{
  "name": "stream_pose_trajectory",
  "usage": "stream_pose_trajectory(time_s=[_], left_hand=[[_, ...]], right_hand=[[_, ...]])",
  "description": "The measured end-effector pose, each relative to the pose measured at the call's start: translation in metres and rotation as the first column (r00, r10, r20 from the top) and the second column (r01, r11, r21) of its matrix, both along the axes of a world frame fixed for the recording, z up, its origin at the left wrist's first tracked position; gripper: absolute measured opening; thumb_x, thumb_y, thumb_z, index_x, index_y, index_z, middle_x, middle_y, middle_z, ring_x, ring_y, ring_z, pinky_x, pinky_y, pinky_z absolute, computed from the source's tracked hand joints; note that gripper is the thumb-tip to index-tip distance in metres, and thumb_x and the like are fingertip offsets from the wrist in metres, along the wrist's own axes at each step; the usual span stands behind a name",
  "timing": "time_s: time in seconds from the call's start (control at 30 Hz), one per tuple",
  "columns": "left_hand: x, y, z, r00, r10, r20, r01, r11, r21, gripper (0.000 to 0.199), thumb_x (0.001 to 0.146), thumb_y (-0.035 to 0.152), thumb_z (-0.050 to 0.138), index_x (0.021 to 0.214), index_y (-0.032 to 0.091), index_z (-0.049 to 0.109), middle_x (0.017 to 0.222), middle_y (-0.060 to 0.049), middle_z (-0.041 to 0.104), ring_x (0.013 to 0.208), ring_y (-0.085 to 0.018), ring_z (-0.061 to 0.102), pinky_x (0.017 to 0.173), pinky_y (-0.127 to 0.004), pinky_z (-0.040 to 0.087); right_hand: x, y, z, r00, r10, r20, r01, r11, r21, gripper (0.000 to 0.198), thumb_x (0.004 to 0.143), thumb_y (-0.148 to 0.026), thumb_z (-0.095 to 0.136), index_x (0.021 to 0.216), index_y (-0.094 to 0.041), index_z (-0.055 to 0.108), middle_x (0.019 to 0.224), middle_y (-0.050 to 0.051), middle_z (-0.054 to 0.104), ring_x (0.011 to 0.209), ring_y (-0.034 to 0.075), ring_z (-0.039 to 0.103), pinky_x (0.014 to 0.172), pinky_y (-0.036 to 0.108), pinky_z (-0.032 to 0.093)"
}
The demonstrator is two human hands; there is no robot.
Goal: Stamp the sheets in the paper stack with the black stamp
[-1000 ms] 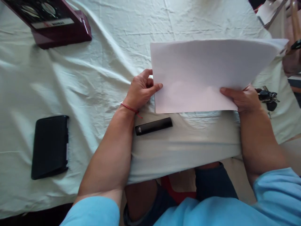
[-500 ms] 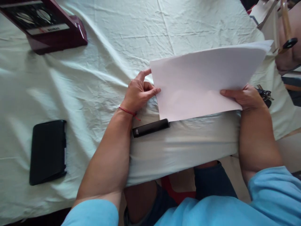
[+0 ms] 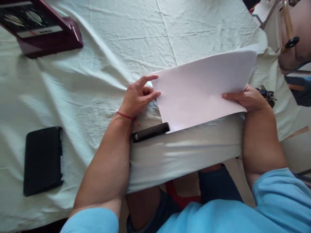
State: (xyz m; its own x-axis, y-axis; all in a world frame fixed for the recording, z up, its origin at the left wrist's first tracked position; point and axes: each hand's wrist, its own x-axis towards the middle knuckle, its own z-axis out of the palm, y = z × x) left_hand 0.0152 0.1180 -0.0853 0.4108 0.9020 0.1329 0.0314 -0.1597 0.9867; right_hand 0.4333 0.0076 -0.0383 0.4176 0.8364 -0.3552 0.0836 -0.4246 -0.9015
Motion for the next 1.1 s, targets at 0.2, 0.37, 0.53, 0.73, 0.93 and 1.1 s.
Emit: stream_pose_trajectory(time_s=[0.2,0.37,0.53,0.73,0.93,1.1], left_hand=[[-0.004,-0.005,0.02,0.996,-0.074,-0.048,0.074,0.997,-0.002,0.032,0.076,0.037,0.102,0.094,0.023,0.079,0.061,0.006,0.05,0.056,-0.011,0.037,0.053,-0.027,0.026],[-0.015,-0.011,0.064,0.878,-0.424,-0.223,0.393,0.904,-0.168,0.041,0.075,0.041,0.099,0.075,0.023,0.062,0.072,0.002,0.053,0.065,-0.014,0.043,0.057,-0.029,0.032],[-0.003,-0.018,0.093,0.517,-0.661,-0.544,0.591,0.735,-0.332,0.044,0.077,0.046,0.088,0.072,0.025,0.049,0.069,0.005,0.044,0.065,-0.015,0.038,0.058,-0.031,0.028],[0.009,-0.02,0.094,0.431,-0.651,-0.625,0.53,0.743,-0.409,0.049,0.077,0.056,0.079,0.067,0.026,0.042,0.066,0.005,0.038,0.064,-0.016,0.034,0.06,-0.032,0.024],[0.016,-0.031,0.1,0.35,-0.595,-0.723,0.444,0.785,-0.432,0.046,0.087,0.047,0.079,0.063,0.025,0.046,0.063,0.002,0.044,0.062,-0.017,0.039,0.059,-0.032,0.027],[0.009,-0.038,0.087,0.516,-0.597,-0.614,0.458,0.798,-0.391,0.043,0.085,0.043,0.085,0.062,0.026,0.054,0.061,0.001,0.051,0.057,-0.018,0.041,0.053,-0.031,0.028]], right_hand=[[0.004,0.0,0.0,0.999,0.034,0.014,-0.033,0.999,-0.032,0.06,0.046,-0.026,0.113,0.1,-0.016,0.089,0.11,0.01,0.09,0.09,0.022,0.081,0.078,0.031,0.07],[0.008,0.001,-0.003,0.996,0.086,0.038,-0.083,0.994,-0.07,0.061,0.052,-0.029,0.114,0.107,-0.018,0.09,0.114,0.009,0.09,0.093,0.023,0.081,0.081,0.033,0.07],[0.005,0.001,0.001,0.994,0.108,0.007,-0.107,0.99,-0.092,0.054,0.056,-0.026,0.112,0.104,-0.016,0.089,0.114,0.01,0.09,0.091,0.022,0.08,0.081,0.032,0.069],[0.0,0.0,0.004,0.992,0.12,-0.029,-0.122,0.989,-0.089,0.051,0.053,-0.025,0.113,0.097,-0.017,0.089,0.109,0.009,0.091,0.088,0.022,0.08,0.077,0.03,0.069],[0.0,0.0,0.001,0.991,0.133,-0.027,-0.135,0.989,-0.066,0.052,0.05,-0.028,0.113,0.095,-0.018,0.089,0.107,0.009,0.091,0.088,0.022,0.08,0.078,0.031,0.069],[0.001,0.0,-0.002,0.991,0.135,-0.005,-0.135,0.99,-0.045,0.054,0.05,-0.034,0.114,0.096,-0.018,0.088,0.105,0.011,0.09,0.088,0.025,0.079,0.081,0.039,0.071]])
